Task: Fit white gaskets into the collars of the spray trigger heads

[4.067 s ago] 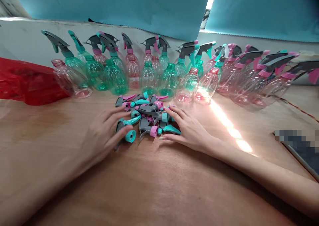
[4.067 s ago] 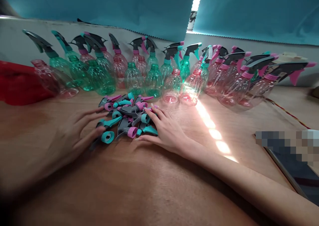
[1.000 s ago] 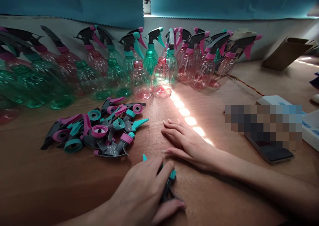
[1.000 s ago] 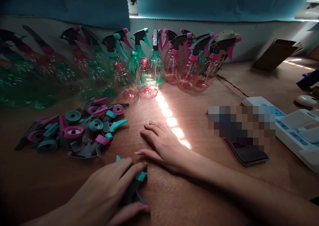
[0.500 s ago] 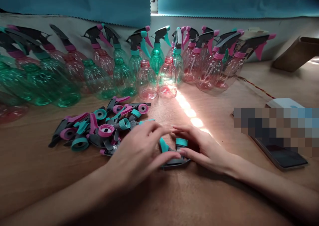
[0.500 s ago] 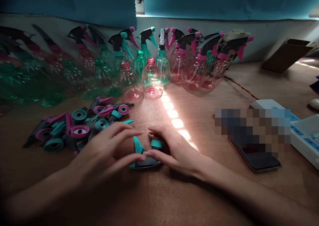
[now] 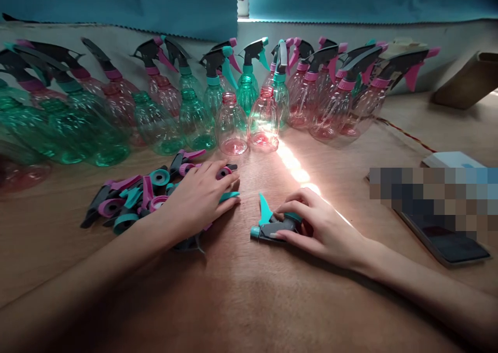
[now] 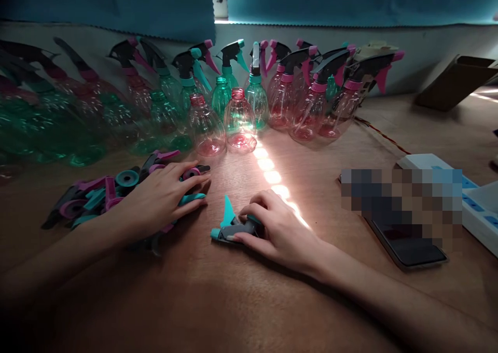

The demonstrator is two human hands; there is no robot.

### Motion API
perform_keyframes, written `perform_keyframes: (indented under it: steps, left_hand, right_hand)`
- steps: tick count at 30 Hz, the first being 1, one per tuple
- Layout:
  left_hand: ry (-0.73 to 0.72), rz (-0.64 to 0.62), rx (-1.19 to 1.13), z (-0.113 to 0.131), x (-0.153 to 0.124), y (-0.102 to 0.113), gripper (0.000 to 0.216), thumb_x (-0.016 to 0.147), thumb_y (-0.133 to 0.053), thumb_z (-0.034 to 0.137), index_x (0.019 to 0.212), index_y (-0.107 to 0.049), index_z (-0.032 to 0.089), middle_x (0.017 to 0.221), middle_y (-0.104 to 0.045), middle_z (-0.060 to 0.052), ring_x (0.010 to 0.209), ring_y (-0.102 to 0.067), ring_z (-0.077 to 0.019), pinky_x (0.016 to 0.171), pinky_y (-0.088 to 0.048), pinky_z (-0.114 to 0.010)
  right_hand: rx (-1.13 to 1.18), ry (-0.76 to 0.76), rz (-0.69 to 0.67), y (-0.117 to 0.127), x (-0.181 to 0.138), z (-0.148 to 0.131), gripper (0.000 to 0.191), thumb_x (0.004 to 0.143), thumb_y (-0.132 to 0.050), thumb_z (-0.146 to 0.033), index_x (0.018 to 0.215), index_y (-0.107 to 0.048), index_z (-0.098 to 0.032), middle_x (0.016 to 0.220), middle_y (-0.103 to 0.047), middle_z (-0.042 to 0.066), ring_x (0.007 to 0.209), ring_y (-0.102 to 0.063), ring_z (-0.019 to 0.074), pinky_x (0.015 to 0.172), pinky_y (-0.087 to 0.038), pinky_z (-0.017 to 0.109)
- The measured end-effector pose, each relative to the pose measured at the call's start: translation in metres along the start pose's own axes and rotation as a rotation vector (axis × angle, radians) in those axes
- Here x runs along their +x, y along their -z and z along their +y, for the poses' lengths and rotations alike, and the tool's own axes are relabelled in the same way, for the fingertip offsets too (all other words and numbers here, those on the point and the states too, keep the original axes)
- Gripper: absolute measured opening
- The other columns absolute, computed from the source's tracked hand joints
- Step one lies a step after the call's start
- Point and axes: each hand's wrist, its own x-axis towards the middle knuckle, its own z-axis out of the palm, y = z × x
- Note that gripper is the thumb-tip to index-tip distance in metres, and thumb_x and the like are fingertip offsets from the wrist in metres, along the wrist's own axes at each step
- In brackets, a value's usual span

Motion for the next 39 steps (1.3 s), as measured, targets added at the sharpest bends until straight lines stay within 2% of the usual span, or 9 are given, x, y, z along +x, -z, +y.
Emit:
perform_keyframes:
  steps: [4,9,15,19,22,26,29,36,39]
  left_hand:
    - [-0.088,-0.049,-0.043,-0.016,-0.019,0.006,0.040,0.088,-0.049,0.045,0.121,-0.056,0.024,0.132,-0.046,-0.012,0.119,-0.045,-0.0325,0.095,-0.040,-0.048]
    - [-0.102,-0.101,-0.116,-0.026,-0.047,0.019,0.031,0.081,-0.059,0.048,0.109,-0.063,0.035,0.131,-0.047,-0.007,0.116,-0.047,-0.0346,0.091,-0.041,-0.052]
    - [-0.081,0.093,-0.256,0.006,-0.053,0.034,0.040,0.088,-0.049,0.052,0.119,-0.057,0.028,0.127,-0.048,-0.010,0.113,-0.049,-0.0306,0.090,-0.044,-0.048]
    - [-0.126,0.129,-0.325,0.031,-0.042,0.031,0.032,0.091,-0.050,0.037,0.121,-0.055,0.027,0.126,-0.049,-0.008,0.111,-0.049,-0.0255,0.091,-0.045,-0.042]
    - [-0.159,0.099,-0.426,0.048,-0.036,0.026,0.030,0.092,-0.050,0.024,0.122,-0.053,0.026,0.124,-0.049,-0.006,0.112,-0.049,-0.0208,0.094,-0.044,-0.036]
    - [-0.130,0.076,-0.511,0.068,-0.031,0.021,0.029,0.089,-0.055,0.026,0.118,-0.052,0.024,0.114,-0.054,-0.004,0.106,-0.051,-0.0200,0.092,-0.044,-0.034]
    - [-0.103,0.057,-0.523,0.076,-0.025,0.016,0.032,0.087,-0.059,0.033,0.117,-0.052,0.023,0.111,-0.056,-0.004,0.106,-0.050,-0.0219,0.092,-0.043,-0.037]
    - [0.010,-0.025,-0.612,0.078,-0.017,0.005,0.024,0.087,-0.057,0.027,0.109,-0.052,0.021,0.109,-0.054,-0.005,0.105,-0.051,-0.0214,0.087,-0.047,-0.036]
    - [0.011,-0.071,-0.629,0.076,-0.018,0.004,0.030,0.086,-0.057,0.027,0.114,-0.050,0.022,0.110,-0.052,-0.006,0.102,-0.052,-0.0223,0.084,-0.048,-0.037]
  right_hand:
    - [-0.023,-0.066,0.007,0.001,-0.001,-0.001,0.032,0.085,-0.056,-0.046,0.100,-0.060,-0.019,0.096,-0.051,0.008,0.086,-0.052,0.0191,0.076,-0.047,0.036]
    - [0.048,-0.039,-0.044,0.007,0.000,0.002,0.033,0.085,-0.055,-0.048,0.103,-0.057,-0.019,0.098,-0.052,0.008,0.087,-0.054,0.0192,0.078,-0.047,0.036]
    - [0.183,-0.073,-0.178,0.026,0.001,0.011,0.036,0.078,-0.065,-0.046,0.104,-0.060,-0.021,0.100,-0.055,0.005,0.086,-0.054,0.0175,0.075,-0.046,0.032]
    - [0.268,-0.101,-0.317,0.041,0.000,0.018,0.048,0.071,-0.072,-0.046,0.113,-0.059,-0.026,0.102,-0.054,0.003,0.089,-0.054,0.0174,0.077,-0.045,0.031]
    - [0.253,-0.108,-0.361,0.044,0.001,0.021,0.043,0.073,-0.070,-0.046,0.113,-0.061,-0.030,0.100,-0.056,0.002,0.086,-0.054,0.0164,0.074,-0.046,0.030]
    - [0.212,-0.101,-0.246,0.035,0.001,0.018,0.036,0.072,-0.071,-0.046,0.103,-0.066,-0.029,0.088,-0.058,0.000,0.080,-0.053,0.0156,0.069,-0.045,0.029]
    - [0.251,-0.069,-0.135,0.025,-0.001,0.013,0.035,0.073,-0.072,-0.041,0.103,-0.063,-0.026,0.095,-0.060,0.001,0.083,-0.054,0.0154,0.070,-0.046,0.028]
    - [0.404,-0.023,0.032,0.005,-0.007,0.009,0.032,0.078,-0.070,-0.027,0.105,-0.053,-0.024,0.095,-0.062,-0.001,0.074,-0.061,0.0106,0.067,-0.050,0.023]
    - [0.394,-0.015,0.042,0.002,-0.009,0.009,0.028,0.079,-0.068,-0.026,0.104,-0.055,-0.023,0.093,-0.064,0.000,0.079,-0.063,0.0127,0.070,-0.052,0.025]
